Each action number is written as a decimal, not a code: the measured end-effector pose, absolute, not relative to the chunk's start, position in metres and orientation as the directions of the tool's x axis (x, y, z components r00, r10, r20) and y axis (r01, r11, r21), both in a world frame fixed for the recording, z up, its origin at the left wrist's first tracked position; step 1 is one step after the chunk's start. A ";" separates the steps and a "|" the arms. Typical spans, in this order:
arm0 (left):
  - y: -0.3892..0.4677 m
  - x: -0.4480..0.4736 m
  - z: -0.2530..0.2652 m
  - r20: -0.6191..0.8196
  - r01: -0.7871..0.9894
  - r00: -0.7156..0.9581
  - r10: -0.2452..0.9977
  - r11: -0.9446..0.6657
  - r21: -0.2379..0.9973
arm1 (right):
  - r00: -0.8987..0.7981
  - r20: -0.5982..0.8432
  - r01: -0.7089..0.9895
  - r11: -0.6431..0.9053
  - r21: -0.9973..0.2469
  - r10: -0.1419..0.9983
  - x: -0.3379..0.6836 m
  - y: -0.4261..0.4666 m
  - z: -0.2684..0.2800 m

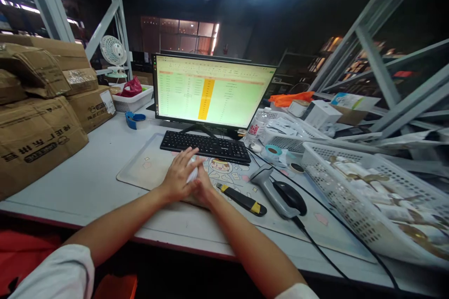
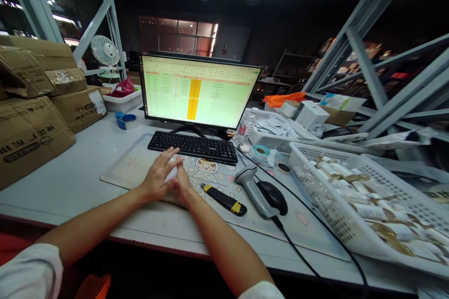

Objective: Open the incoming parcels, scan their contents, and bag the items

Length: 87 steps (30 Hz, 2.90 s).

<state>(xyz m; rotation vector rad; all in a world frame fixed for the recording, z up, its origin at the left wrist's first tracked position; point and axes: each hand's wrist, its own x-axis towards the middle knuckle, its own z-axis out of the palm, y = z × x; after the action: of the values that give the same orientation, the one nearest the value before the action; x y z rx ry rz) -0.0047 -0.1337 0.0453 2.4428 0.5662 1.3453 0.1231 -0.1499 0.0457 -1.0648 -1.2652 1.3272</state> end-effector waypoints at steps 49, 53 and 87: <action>-0.127 0.001 0.031 0.251 0.570 0.729 0.636 -0.768 0.292 | 0.335 0.534 0.892 -0.078 -0.446 0.776 0.489 -0.238 -0.013; -0.126 0.001 0.030 0.250 0.574 0.728 0.638 -0.767 0.286 | 0.332 0.574 0.896 -0.060 -0.439 0.748 0.486 -0.237 -0.011; -0.123 -0.002 0.028 0.228 0.575 0.732 0.642 -0.762 0.299 | 0.433 0.520 0.899 -0.392 -0.195 0.736 0.453 -0.250 -0.005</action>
<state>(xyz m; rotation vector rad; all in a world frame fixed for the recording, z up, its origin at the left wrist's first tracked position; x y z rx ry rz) -0.0022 -0.1227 0.0280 2.7268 0.9694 0.4728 0.4533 -0.2503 -0.0052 -2.2433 -1.3807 -0.4904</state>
